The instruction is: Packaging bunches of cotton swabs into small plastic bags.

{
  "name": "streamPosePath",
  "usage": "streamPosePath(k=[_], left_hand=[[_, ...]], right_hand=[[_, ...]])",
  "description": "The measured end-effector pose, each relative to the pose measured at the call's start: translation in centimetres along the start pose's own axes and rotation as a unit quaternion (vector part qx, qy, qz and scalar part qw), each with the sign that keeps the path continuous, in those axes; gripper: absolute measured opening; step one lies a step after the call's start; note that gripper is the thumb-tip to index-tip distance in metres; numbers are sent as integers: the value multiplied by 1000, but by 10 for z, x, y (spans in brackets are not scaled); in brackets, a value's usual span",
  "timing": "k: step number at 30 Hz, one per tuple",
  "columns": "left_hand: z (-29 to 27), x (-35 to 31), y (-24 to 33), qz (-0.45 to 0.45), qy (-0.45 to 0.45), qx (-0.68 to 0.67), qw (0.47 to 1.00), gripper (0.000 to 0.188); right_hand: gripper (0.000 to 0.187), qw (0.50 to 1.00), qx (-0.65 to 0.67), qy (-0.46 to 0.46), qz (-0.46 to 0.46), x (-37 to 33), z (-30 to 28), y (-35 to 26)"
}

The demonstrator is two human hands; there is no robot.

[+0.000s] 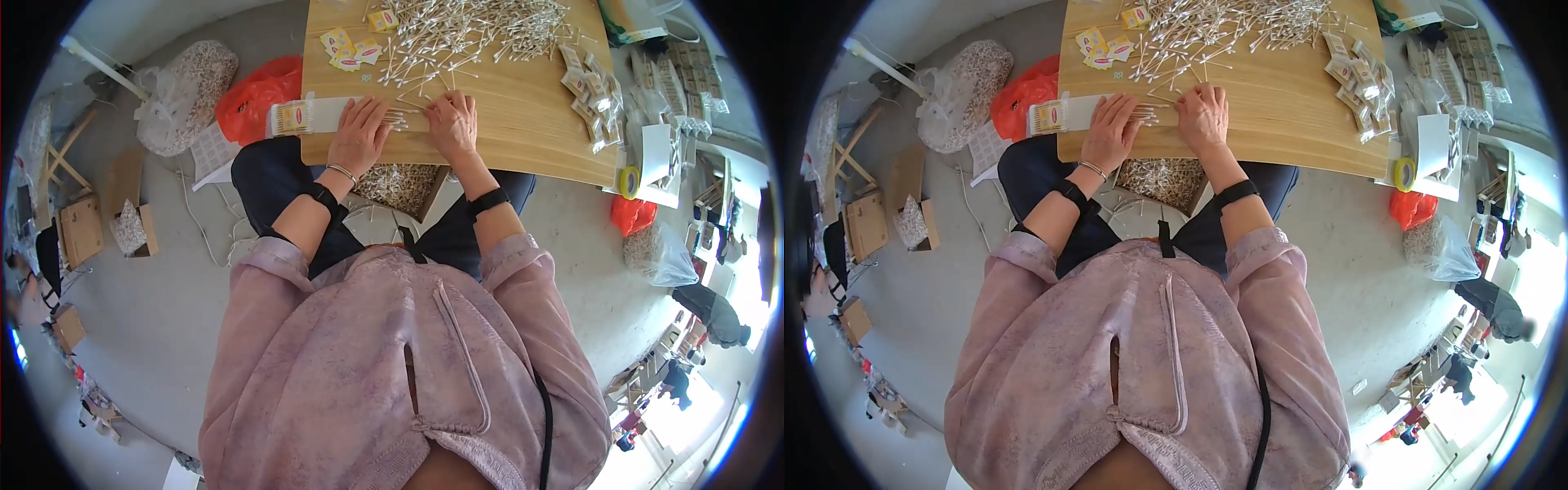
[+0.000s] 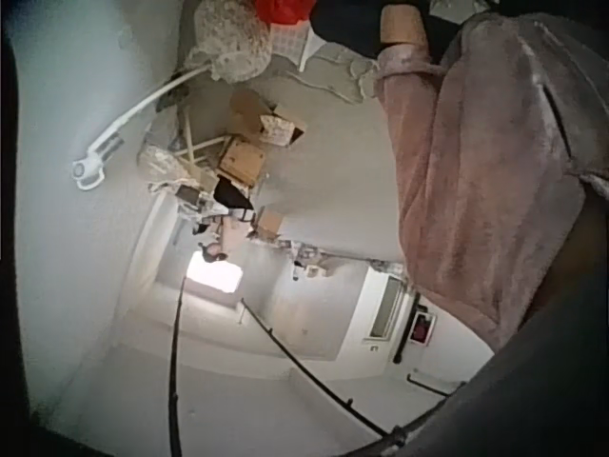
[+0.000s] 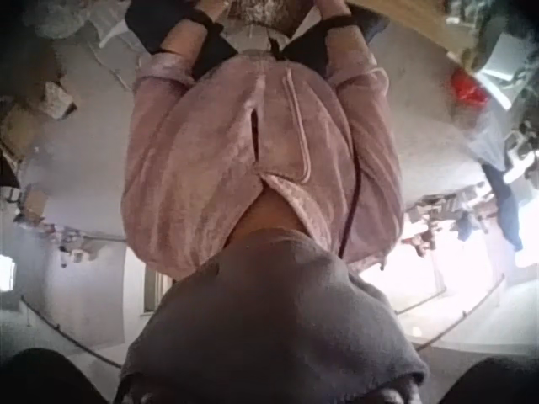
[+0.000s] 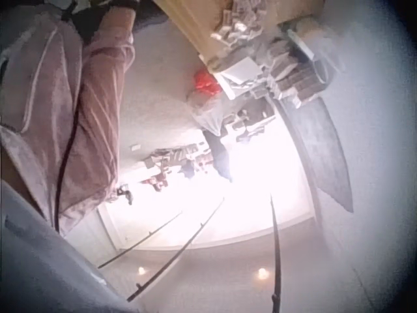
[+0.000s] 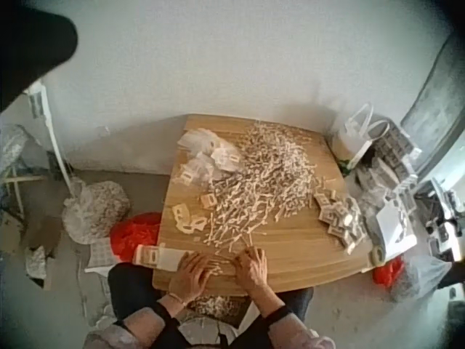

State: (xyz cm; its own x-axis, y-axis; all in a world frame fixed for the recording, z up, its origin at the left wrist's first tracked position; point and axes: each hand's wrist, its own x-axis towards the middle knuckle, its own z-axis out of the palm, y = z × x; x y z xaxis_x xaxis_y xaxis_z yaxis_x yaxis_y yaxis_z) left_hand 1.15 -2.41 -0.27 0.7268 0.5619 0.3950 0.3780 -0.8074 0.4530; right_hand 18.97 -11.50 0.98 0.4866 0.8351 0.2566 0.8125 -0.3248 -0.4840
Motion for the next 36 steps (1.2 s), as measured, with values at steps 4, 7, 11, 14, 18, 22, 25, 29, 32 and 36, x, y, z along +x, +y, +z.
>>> streamPosePath(k=[4, 7, 11, 14, 18, 22, 25, 29, 32, 36], left_hand=[[-1, 0, 2, 3, -1, 8, 1000, 38], [0, 1, 3, 10, -2, 14, 1000, 37], [-2, -1, 0, 23, 5, 18, 1000, 33], [-2, -2, -1, 14, -5, 21, 1000, 30], [-1, -1, -2, 13, 7, 3, 1000, 28], [-2, 2, 2, 11, 27, -18, 999, 26], [-5, 1, 0, -17, 58, -81, 995, 25], [-7, 4, -2, -90, 97, -178, 975, 21], [-4, 5, -4, -90, 119, -203, 968, 18], [-2, 4, -8, -85, 135, -209, 965, 19]], right_hand=[[9, 1000, 13, 7, -18, 1, 8, -10], [12, 999, 25, -1, -44, 1, 11, -17], [17, 993, 78, 91, 24, -7, 5, -15], [18, 993, 18, 27, 111, -14, -12, -8], [16, 993, 23, -4, 112, -13, -9, -3], [13, 995, 34, -5, 93, -6, -1, -9], [11, 993, 104, -20, 58, -3, -1, -25], [10, 981, 178, -82, 2, -9, 6, -46], [11, 971, 209, -114, 4, -16, 10, -56], [12, 969, 222, -107, -11, -16, 8, -62]])
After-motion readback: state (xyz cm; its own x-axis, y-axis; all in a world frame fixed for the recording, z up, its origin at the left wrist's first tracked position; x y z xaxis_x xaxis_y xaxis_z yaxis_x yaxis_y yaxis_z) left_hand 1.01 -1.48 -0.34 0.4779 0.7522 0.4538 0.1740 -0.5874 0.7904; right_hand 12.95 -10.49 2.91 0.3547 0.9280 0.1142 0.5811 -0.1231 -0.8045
